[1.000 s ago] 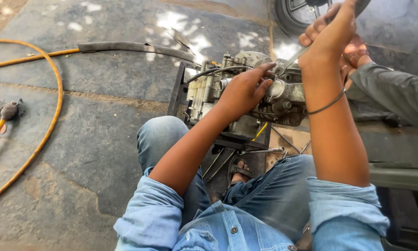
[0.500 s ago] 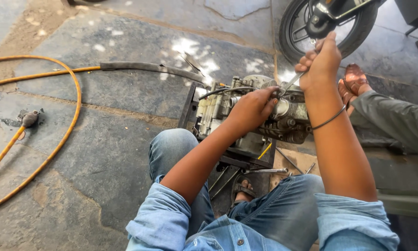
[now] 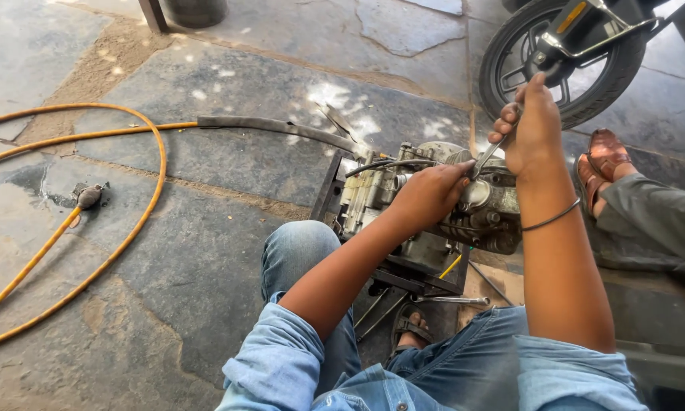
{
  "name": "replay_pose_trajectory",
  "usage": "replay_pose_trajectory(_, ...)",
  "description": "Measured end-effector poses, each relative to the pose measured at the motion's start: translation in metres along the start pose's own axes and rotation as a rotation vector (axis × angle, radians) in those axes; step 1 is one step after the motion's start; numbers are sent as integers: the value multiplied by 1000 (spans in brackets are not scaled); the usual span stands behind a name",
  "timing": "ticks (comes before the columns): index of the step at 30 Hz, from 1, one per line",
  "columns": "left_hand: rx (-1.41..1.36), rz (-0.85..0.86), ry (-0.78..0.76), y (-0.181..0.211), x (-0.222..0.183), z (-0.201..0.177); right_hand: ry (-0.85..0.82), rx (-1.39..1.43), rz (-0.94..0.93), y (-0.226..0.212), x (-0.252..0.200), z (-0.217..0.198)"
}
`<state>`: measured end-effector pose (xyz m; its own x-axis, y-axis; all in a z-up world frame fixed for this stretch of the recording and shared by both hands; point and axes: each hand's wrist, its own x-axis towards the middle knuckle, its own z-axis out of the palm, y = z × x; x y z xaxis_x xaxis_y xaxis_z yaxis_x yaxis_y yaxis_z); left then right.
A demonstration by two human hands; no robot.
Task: Repairing or assembling a motorcycle engine using various hand tools.
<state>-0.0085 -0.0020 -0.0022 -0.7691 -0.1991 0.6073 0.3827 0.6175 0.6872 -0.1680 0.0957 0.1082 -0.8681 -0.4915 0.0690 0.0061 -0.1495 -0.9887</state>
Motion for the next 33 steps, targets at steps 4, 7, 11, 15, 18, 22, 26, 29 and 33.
replay_pose_trajectory(4, -13, 34, 74, 2, -1, 4, 44, 86, 43, -2, -7, -2)
replay_pose_trajectory(7, -23, -2, 101, 11, 0, -2, 53, 70, 19, -2, -5, -2)
replay_pose_trajectory(11, -70, -6, 138, 12, -2, -4, 62, -6, -45, 4, -2, -4)
replay_pose_trajectory(15, -74, -21, 122, 11, -1, -4, 81, -24, -106, 1, -9, 0)
replay_pose_trajectory(18, -58, -9, 127, 11, 0, -3, 64, -37, -203, 3, -15, -2)
replay_pose_trajectory(22, -73, -8, 116, 12, -1, -5, -34, -126, -381, 3, -26, 6)
replay_pose_trajectory(26, -85, 6, 109, 13, 0, -7, -203, -357, -617, 3, -34, 24)
replay_pose_trajectory(29, -53, 7, 85, -3, -2, 6, -421, -758, -1101, 35, -20, 20)
replay_pose_trajectory(33, 8, 3, 24, -5, -1, 1, -282, -744, -1113, 32, -74, 49)
